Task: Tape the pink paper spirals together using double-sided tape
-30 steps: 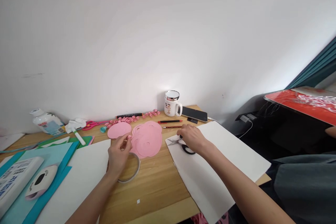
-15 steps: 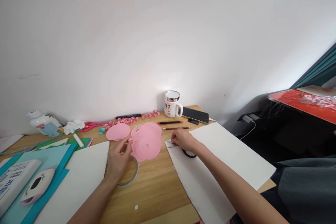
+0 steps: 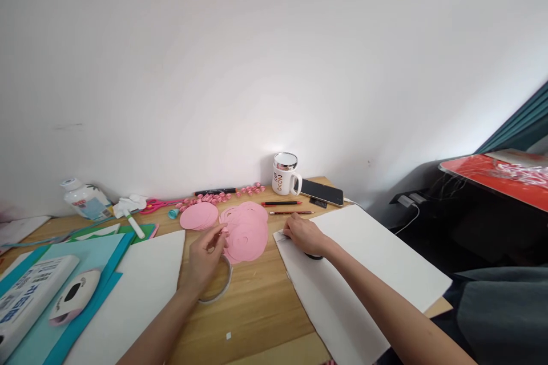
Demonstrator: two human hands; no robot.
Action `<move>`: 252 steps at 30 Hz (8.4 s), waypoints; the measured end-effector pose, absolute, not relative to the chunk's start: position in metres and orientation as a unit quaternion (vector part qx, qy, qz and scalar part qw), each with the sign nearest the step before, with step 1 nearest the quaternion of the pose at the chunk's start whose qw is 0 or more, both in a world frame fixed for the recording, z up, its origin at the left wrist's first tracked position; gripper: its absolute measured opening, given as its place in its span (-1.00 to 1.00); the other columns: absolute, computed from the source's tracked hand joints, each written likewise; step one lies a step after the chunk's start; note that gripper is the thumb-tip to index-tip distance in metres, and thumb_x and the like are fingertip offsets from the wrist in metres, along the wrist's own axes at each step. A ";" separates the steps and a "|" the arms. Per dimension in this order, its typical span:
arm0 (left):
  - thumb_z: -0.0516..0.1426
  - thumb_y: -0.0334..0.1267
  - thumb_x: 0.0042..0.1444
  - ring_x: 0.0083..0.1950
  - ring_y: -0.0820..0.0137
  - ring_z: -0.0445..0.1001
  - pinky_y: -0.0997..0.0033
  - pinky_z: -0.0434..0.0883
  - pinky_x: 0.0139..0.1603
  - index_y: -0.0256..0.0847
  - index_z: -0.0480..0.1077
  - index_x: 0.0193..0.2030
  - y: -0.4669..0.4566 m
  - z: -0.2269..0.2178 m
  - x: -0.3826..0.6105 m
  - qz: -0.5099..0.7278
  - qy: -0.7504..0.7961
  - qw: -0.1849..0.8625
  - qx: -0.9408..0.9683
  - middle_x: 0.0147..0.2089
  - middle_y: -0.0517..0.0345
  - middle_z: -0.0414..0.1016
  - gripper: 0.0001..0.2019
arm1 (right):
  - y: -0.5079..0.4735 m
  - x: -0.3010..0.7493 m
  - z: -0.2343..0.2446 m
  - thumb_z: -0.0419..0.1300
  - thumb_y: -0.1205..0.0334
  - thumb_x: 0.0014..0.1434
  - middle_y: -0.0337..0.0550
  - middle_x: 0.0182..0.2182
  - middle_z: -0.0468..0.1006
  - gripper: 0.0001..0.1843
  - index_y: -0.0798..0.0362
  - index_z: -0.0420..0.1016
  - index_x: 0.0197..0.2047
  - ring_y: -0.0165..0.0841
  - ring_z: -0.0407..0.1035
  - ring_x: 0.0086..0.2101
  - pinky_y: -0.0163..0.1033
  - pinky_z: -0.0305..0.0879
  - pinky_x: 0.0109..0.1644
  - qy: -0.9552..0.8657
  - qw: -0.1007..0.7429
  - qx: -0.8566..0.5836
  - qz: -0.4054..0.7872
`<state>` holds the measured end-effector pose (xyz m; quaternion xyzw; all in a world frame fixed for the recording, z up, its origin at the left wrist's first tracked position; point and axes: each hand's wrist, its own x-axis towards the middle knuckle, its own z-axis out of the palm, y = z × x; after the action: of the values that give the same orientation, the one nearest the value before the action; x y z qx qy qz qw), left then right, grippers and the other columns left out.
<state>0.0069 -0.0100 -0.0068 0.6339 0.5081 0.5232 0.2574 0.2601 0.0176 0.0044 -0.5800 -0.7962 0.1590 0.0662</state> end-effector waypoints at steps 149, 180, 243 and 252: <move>0.25 -0.18 -0.13 -0.23 0.19 0.53 0.15 0.46 -0.14 -0.31 0.50 -0.31 -0.007 0.001 0.009 0.503 0.365 0.632 0.462 -0.30 -0.02 0.58 -0.74 | 0.005 0.163 0.067 0.08 0.51 -0.02 -0.20 -0.56 0.42 -0.82 0.11 0.40 -0.54 -0.46 0.25 -0.52 -0.40 0.07 -0.47 -0.839 0.221 -0.455 0.203; 0.10 -0.23 0.03 -0.28 0.28 0.54 0.32 0.47 -0.19 -0.21 0.49 -0.28 -0.014 0.011 0.012 0.483 0.471 0.442 0.591 -0.30 0.12 0.57 -0.81 | 0.012 0.167 0.009 0.24 0.15 -0.07 -0.18 -0.52 0.45 -0.81 0.13 0.45 -0.47 -0.46 0.34 -0.55 -0.33 0.29 -0.47 -0.642 0.430 -0.398 0.495; 0.17 -0.22 -0.06 -0.34 0.36 0.44 0.43 0.37 -0.29 -0.22 0.52 -0.27 -0.010 0.005 0.015 0.458 0.499 0.443 0.587 -0.34 0.09 0.54 -0.79 | 0.009 0.164 -0.017 0.21 0.05 -0.01 -0.29 -0.61 0.41 -0.72 0.10 0.35 -0.38 -0.49 0.30 -0.59 -0.35 0.28 -0.47 -0.541 0.474 -0.348 0.601; 0.14 -0.24 -0.03 -0.28 0.33 0.46 0.43 0.39 -0.29 -0.20 0.53 -0.27 -0.011 0.007 0.014 0.461 0.494 0.411 0.612 -0.28 0.08 0.54 -0.80 | 0.010 0.165 -0.015 0.25 0.00 -0.08 -0.28 -0.64 0.41 -0.67 0.13 0.43 -0.46 -0.51 0.26 -0.62 -0.37 0.25 -0.51 -0.538 0.460 -0.362 0.606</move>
<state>0.0139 -0.0107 0.0067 0.6117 0.4941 0.4609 0.4114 0.1653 0.0105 -0.0153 -0.3624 -0.5381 0.6061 0.4602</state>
